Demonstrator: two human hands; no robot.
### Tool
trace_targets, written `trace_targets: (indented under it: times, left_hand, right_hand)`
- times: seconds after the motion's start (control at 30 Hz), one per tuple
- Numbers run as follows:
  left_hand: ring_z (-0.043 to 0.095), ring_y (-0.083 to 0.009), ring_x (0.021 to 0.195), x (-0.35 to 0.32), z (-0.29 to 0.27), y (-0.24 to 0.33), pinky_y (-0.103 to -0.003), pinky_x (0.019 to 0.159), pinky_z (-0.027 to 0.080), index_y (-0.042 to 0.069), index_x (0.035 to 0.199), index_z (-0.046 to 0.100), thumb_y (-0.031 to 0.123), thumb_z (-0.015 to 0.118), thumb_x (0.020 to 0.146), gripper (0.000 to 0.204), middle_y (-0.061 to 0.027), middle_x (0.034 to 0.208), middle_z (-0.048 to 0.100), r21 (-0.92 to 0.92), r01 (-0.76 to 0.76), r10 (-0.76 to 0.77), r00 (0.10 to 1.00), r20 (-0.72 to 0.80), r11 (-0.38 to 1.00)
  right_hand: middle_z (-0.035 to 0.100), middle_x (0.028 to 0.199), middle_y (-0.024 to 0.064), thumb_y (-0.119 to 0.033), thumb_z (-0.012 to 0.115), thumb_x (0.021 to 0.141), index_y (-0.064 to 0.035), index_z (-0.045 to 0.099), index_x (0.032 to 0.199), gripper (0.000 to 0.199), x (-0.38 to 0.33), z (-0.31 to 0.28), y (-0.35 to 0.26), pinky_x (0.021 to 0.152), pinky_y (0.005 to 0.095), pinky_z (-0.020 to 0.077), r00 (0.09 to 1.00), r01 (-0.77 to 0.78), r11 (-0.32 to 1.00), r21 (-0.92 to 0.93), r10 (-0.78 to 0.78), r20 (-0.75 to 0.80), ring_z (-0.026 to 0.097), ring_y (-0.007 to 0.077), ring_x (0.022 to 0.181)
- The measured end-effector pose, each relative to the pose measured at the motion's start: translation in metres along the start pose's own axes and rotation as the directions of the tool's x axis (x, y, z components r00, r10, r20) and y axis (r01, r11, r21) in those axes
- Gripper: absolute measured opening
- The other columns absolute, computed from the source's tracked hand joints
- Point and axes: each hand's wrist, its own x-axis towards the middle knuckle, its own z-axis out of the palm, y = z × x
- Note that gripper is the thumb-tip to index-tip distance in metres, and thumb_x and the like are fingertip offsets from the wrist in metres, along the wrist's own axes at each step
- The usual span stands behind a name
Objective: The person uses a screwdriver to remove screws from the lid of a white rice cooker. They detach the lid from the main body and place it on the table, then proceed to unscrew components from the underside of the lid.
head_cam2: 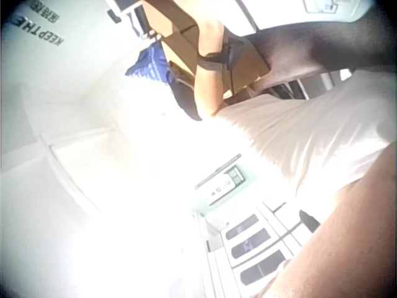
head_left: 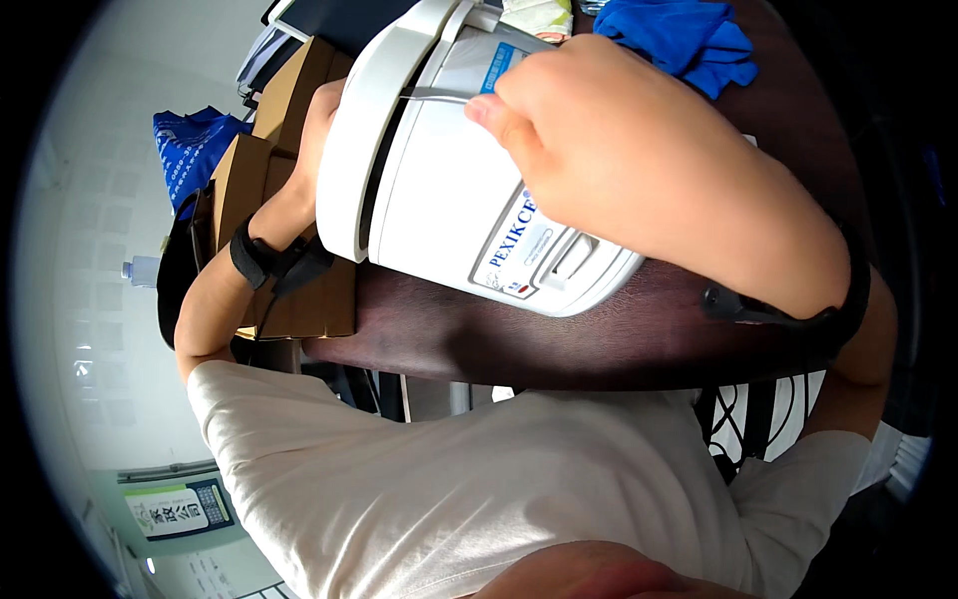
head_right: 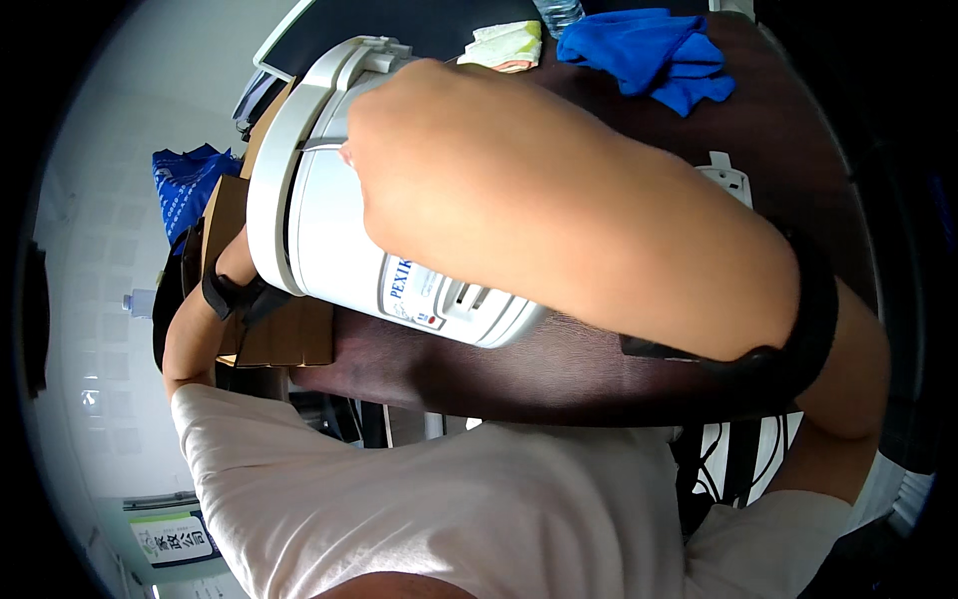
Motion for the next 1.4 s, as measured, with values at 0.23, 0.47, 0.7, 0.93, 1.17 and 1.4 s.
trace_targets:
  times: [0.23, 0.47, 0.7, 0.93, 1.17, 1.4]
  left_hand:
    - [0.062, -0.0118, 0.057, 0.000, 0.001, 0.022, -0.022, 0.050, 0.050, -0.007, 0.083, 0.059, 0.025, 0.057, 0.090, 0.033, -0.0102, 0.071, 0.065, 0.112, -0.011, 0.008, 1.000, 0.029, 0.994]
    - [0.062, -0.0119, 0.057, -0.002, 0.007, 0.029, -0.022, 0.049, 0.049, -0.007, 0.083, 0.059, 0.023, 0.061, 0.089, 0.031, -0.0103, 0.071, 0.065, 0.124, -0.041, 0.038, 0.999, 0.028, 0.991]
    - [0.059, -0.0103, 0.052, 0.012, -0.040, -0.057, -0.020, 0.047, 0.047, -0.008, 0.082, 0.059, 0.043, 0.049, 0.094, 0.053, -0.0101, 0.066, 0.062, -0.040, 0.302, -0.300, 0.953, 0.032, 0.953]
    - [0.058, -0.0101, 0.051, 0.001, 0.018, 0.058, -0.020, 0.046, 0.047, -0.006, 0.078, 0.059, 0.057, 0.034, 0.096, 0.071, -0.0097, 0.060, 0.059, 0.178, 0.105, -0.097, 0.994, -0.054, 0.978]
    - [0.059, -0.0115, 0.052, 0.000, 0.001, 0.029, -0.021, 0.046, 0.047, -0.006, 0.078, 0.059, 0.059, 0.033, 0.095, 0.072, -0.0102, 0.061, 0.059, 0.108, 0.139, -0.138, 0.990, -0.013, 0.984]
    - [0.059, -0.0118, 0.053, 0.003, 0.008, 0.044, -0.021, 0.048, 0.048, -0.006, 0.078, 0.060, 0.062, 0.035, 0.093, 0.073, -0.0100, 0.061, 0.059, 0.103, 0.154, -0.149, 0.987, -0.057, 0.983]
  right_hand:
    - [0.056, 0.058, 0.0199, -0.017, 0.054, 0.091, 0.0033, 0.061, 0.065, 0.034, 0.002, -0.005, -0.006, 0.053, 0.0366, 0.0486, 0.999, -0.049, 0.998, 0.046, 0.048, 0.024, 0.058, 0.0293, 0.051]
    - [0.055, 0.055, 0.0196, -0.016, 0.055, 0.091, 0.0036, 0.060, 0.064, 0.033, 0.005, -0.008, -0.008, 0.052, 0.0359, 0.0487, 0.992, -0.096, 0.995, 0.021, 0.094, 0.087, 0.058, 0.0284, 0.050]
    - [0.054, 0.053, 0.0188, -0.018, 0.054, 0.092, 0.0032, 0.058, 0.064, 0.036, 0.002, -0.003, -0.007, 0.048, 0.0370, 0.0452, 0.997, -0.071, 0.992, 0.101, 0.073, -0.014, 0.055, 0.0287, 0.047]
    - [0.051, 0.051, 0.0170, -0.021, 0.055, 0.092, 0.0027, 0.057, 0.064, 0.037, -0.002, -0.014, -0.003, 0.044, 0.0363, 0.0403, 0.987, -0.160, 0.965, 0.207, 0.156, 0.036, 0.051, 0.0273, 0.043]
    - [0.048, 0.048, 0.0146, -0.024, 0.055, 0.093, 0.0017, 0.056, 0.065, 0.038, -0.006, -0.010, 0.008, 0.040, 0.0345, 0.0363, 0.990, -0.138, 0.983, 0.121, 0.139, -0.003, 0.045, 0.0216, 0.038]
    - [0.054, 0.057, 0.0130, -0.018, 0.056, 0.089, -0.0002, 0.060, 0.074, 0.024, -0.015, -0.012, 0.021, 0.047, 0.0321, 0.0417, 0.997, 0.054, 0.990, -0.129, -0.060, -0.044, 0.052, 0.0209, 0.047]
